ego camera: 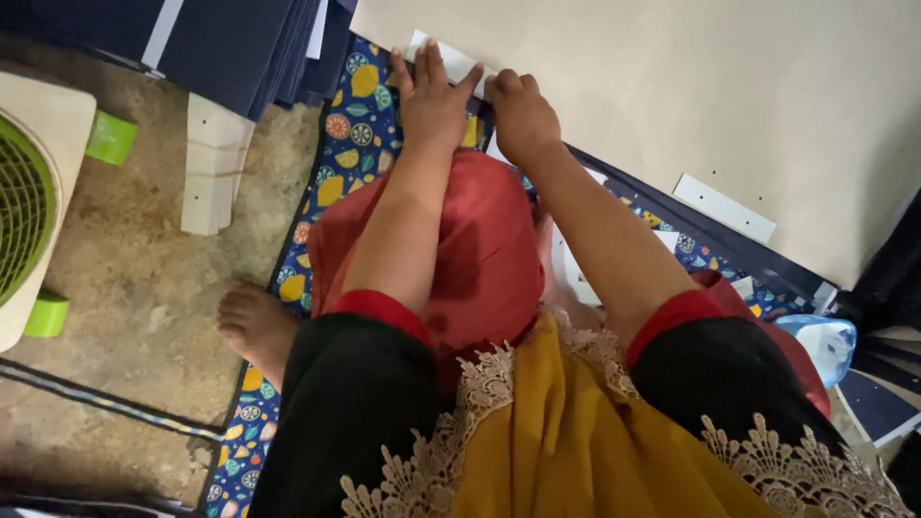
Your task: The person sits on a mat and assembles paper goods by applying glue to white paper strips and attaching them to a large blue paper sheet. They smooth the strips down and then fold the blue sheet over the attached pieces.
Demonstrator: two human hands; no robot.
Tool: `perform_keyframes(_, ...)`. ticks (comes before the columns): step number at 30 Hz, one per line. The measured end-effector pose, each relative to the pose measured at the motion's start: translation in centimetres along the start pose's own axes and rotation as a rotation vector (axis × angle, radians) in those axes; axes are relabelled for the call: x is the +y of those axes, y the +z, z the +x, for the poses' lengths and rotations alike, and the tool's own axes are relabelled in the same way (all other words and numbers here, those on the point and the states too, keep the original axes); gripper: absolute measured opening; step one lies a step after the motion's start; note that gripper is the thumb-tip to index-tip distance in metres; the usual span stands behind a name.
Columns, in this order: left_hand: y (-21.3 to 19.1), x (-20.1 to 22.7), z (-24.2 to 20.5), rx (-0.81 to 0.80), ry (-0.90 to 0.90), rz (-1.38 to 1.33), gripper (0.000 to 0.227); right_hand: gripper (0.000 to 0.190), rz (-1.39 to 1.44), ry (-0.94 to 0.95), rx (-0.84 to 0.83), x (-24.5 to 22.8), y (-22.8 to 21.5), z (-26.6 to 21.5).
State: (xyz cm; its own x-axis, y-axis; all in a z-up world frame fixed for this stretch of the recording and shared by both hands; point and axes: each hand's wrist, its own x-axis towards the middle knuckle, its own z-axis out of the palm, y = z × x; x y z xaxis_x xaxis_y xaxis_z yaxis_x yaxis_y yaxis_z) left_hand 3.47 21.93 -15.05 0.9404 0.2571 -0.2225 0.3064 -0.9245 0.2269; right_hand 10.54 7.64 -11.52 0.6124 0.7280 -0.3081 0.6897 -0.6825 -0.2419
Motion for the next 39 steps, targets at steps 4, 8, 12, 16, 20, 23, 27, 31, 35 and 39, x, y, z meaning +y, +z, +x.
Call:
perform_keyframes(4,0.7,0.0,0.4,0.029,-0.005,0.042,0.045,0.064,-0.135,-0.026,0.096,0.3,1.9,0.9)
perform_keyframes(8,1.2,0.2,1.0,0.115,-0.006,0.105,0.054,0.034,0.080,-0.014,0.028,0.5,-0.9,-0.1)
perform_keyframes(12,3.0,-0.5,1.4,0.205,0.019,0.123,0.054,0.040,0.160,-0.063,0.114,1.0,0.6,-0.4)
perform_keyframes(16,2.0,-0.3,1.5,0.187,0.031,0.142,0.056,0.028,0.077,0.024,0.124,1.1,0.4,-1.6)
perform_keyframes(20,0.6,-0.1,0.9,0.020,0.019,0.126,0.060,0.042,0.080,0.010,0.126,2.5,2.0,-2.7)
perform_keyframes(23,-3.5,1.1,-0.2,-0.188,0.004,0.057,0.068,0.036,0.048,-0.006,0.136,2.3,1.3,-2.7)
perform_keyframes(27,-4.8,2.0,-0.7,-0.370,0.024,0.183,0.073,0.033,-0.349,-0.171,0.370,3.9,4.7,-2.0)
perform_keyframes(31,-4.3,1.5,-0.4,-0.374,0.030,0.172,0.057,0.062,-0.245,-0.047,0.138,4.2,6.9,-1.3)
perform_keyframes(35,-5.0,1.8,-0.6,-0.373,0.026,0.158,0.059,0.064,-0.344,-0.052,0.207,4.6,8.2,-1.1)
perform_keyframes(39,-6.9,2.6,-1.4,-0.438,-0.009,0.158,0.060,0.062,-0.283,-0.013,0.134,4.3,8.7,-0.4)
